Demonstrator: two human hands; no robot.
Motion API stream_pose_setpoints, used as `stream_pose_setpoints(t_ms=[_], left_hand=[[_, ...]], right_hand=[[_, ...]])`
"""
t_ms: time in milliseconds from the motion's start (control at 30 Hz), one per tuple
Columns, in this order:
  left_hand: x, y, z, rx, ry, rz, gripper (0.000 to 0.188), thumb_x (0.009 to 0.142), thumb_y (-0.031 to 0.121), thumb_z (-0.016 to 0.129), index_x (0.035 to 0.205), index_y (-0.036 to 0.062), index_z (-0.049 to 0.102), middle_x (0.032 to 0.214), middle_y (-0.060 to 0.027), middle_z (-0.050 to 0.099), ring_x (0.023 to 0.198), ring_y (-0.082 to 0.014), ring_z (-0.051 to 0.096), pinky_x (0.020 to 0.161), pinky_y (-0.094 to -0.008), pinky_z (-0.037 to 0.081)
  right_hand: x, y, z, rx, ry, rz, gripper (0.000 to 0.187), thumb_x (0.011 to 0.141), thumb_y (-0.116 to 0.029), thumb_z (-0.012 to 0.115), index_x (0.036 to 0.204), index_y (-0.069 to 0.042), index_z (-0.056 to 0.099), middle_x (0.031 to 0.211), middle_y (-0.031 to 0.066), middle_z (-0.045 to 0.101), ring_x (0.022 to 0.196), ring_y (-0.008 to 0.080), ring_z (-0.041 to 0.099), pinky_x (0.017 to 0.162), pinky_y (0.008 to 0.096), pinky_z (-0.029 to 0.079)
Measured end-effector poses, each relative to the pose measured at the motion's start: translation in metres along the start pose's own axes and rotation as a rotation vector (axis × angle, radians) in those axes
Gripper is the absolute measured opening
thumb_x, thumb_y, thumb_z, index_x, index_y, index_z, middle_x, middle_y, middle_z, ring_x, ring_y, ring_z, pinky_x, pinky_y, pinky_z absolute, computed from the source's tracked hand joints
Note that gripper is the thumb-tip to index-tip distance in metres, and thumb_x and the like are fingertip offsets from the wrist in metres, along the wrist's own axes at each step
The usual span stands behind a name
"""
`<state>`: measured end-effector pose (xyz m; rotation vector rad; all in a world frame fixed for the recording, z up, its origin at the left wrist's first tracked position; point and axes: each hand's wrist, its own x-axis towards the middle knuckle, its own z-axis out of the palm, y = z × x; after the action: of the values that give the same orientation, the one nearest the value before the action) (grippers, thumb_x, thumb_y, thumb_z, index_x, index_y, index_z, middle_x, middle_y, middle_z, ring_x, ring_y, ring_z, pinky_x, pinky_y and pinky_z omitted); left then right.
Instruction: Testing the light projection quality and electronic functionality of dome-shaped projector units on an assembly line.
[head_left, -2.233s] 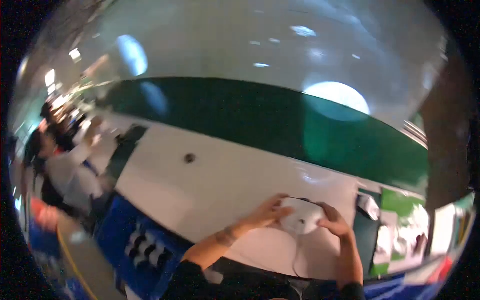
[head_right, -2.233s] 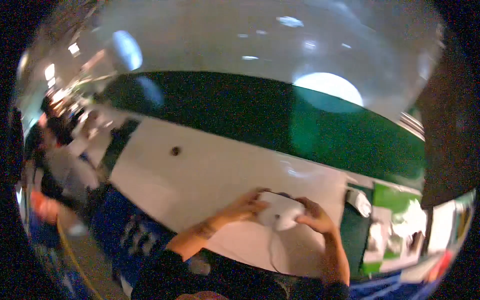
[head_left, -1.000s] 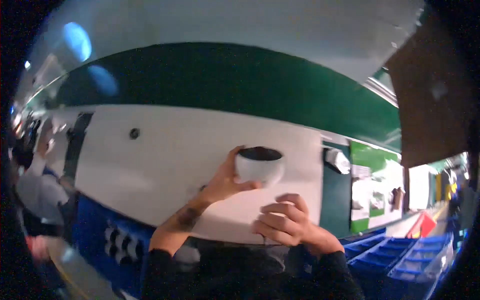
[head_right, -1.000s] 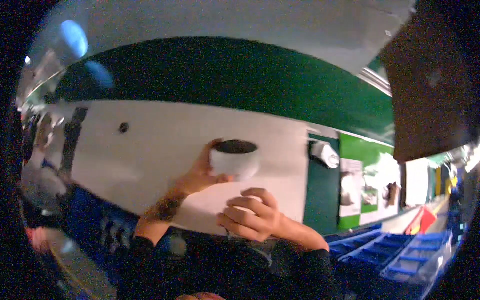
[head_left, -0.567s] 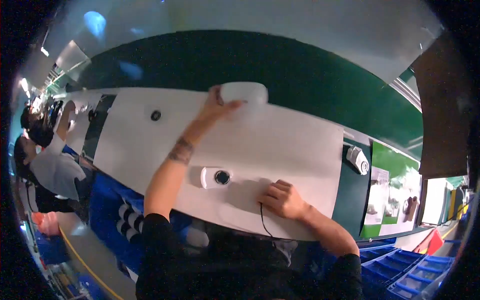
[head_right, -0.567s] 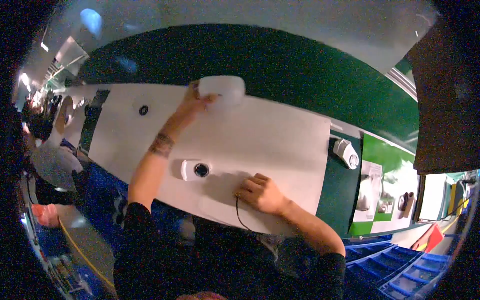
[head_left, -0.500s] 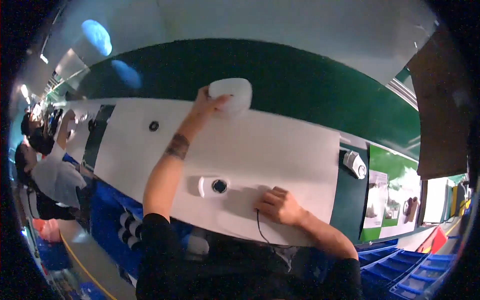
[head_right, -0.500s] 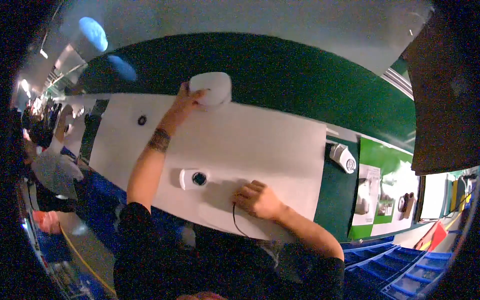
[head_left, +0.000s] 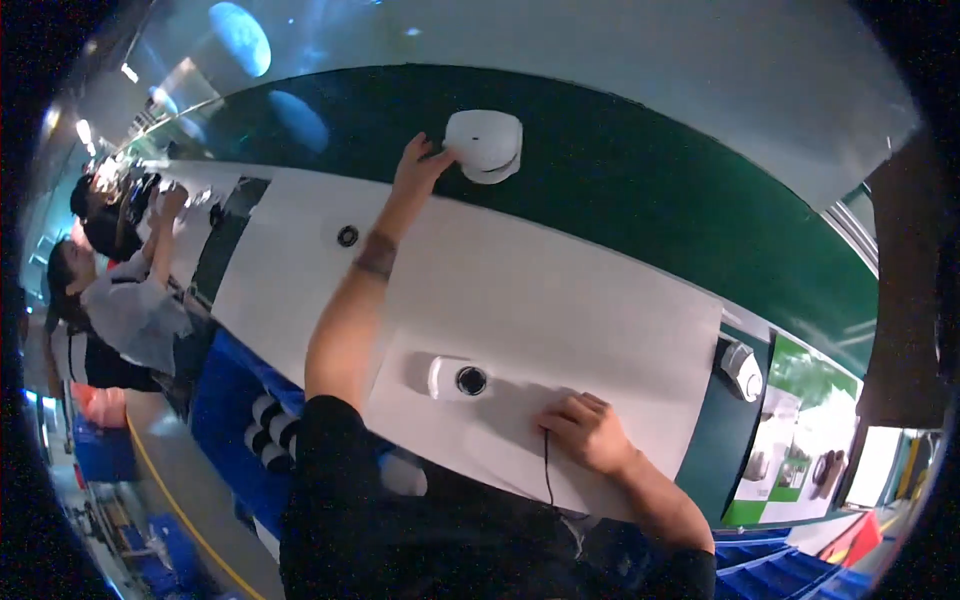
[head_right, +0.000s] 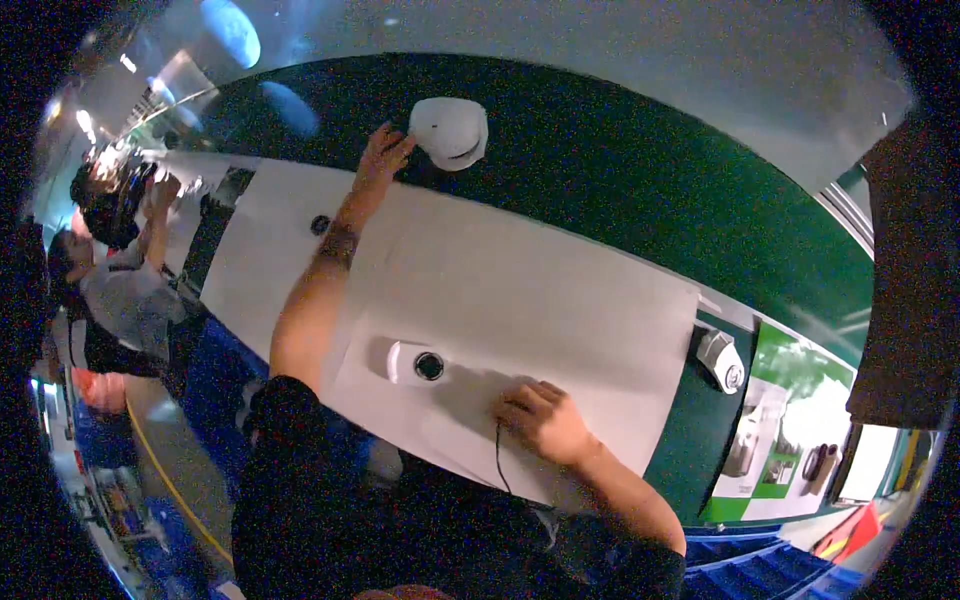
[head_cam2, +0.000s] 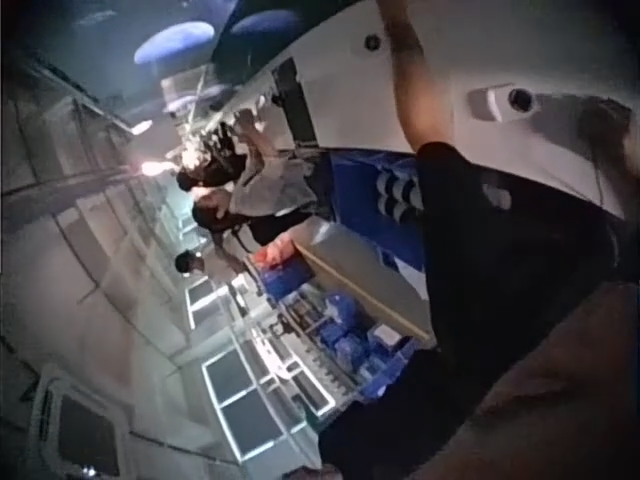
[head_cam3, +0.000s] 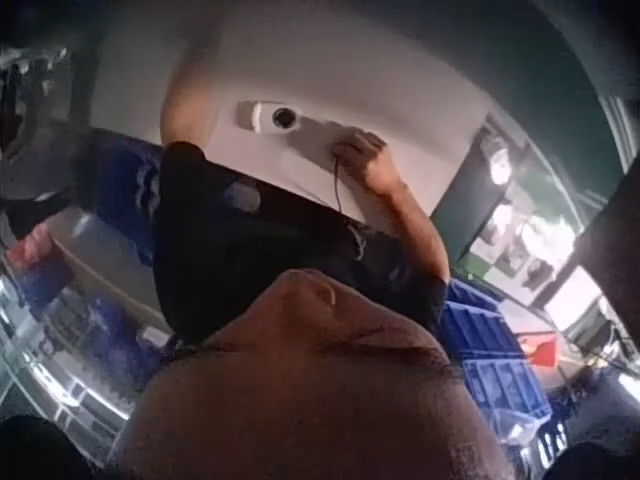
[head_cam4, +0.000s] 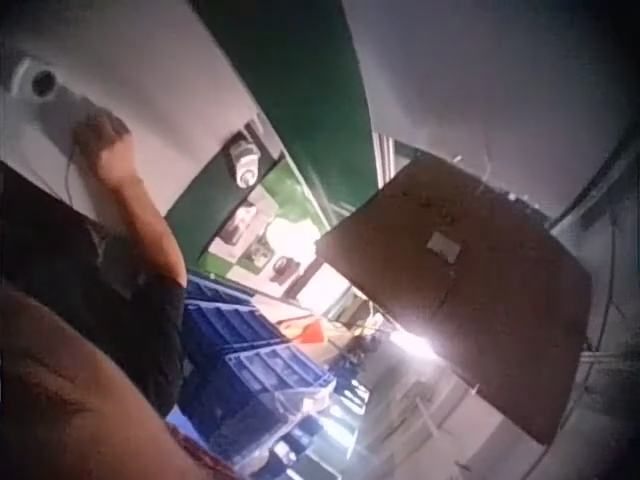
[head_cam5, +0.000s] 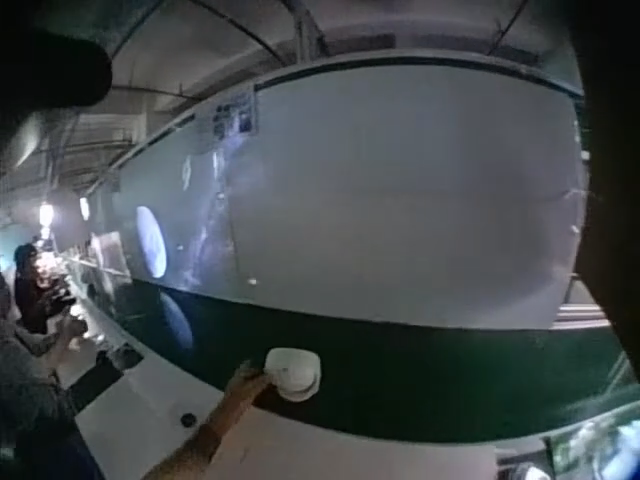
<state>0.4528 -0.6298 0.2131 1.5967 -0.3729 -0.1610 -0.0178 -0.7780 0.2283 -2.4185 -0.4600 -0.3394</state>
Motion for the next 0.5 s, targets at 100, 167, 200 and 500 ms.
stream_pose_setpoints(t_ms=[100, 167, 200, 500], left_hand=[[-0.059, 0.014, -0.031, 0.186, -0.051, 0.151, 0.075, 0.089, 0.019, 0.083, 0.153, 0.0066, 0.045, 0.145, -0.0107, 0.058, 0.128, -0.0221, 0.059, 0.104, -0.0388, 0.052], [-0.134, 0.025, -0.064, 0.274, -0.224, 0.204, 0.074, 0.087, 0.021, 0.085, 0.151, 0.0083, 0.049, 0.144, -0.0092, 0.059, 0.128, -0.0198, 0.059, 0.106, -0.0402, 0.050], [-0.170, 0.033, -0.074, 0.401, -0.303, 0.246, 0.073, 0.084, 0.022, 0.087, 0.146, 0.0077, 0.053, 0.143, -0.0109, 0.060, 0.128, -0.0224, 0.060, 0.108, -0.0403, 0.048], [-0.322, 0.058, -0.057, 0.653, -0.472, 0.458, 0.074, 0.070, 0.028, 0.094, 0.132, 0.0054, 0.063, 0.139, -0.0136, 0.060, 0.138, -0.0352, 0.051, 0.115, -0.0460, 0.043]], right_hand=[[0.000, -0.001, 0.002, 0.008, 0.046, 0.017, 0.027, 0.075, -0.011, 0.079, 0.101, -0.012, 0.078, 0.099, 0.0052, 0.069, 0.085, 0.0278, 0.069, 0.076, 0.0416, 0.058], [-0.003, -0.003, 0.005, -0.007, 0.043, 0.046, 0.026, 0.074, -0.008, 0.079, 0.100, -0.012, 0.078, 0.098, 0.0061, 0.069, 0.084, 0.0286, 0.068, 0.075, 0.0415, 0.058], [-0.003, -0.002, 0.007, -0.005, 0.043, 0.051, 0.026, 0.073, -0.007, 0.079, 0.099, -0.012, 0.077, 0.098, 0.0066, 0.069, 0.084, 0.0288, 0.068, 0.075, 0.0415, 0.058], [-0.003, -0.004, 0.010, -0.018, 0.024, 0.085, 0.026, 0.075, -0.011, 0.079, 0.101, -0.010, 0.077, 0.103, 0.0098, 0.071, 0.092, 0.0318, 0.070, 0.080, 0.0429, 0.059]])
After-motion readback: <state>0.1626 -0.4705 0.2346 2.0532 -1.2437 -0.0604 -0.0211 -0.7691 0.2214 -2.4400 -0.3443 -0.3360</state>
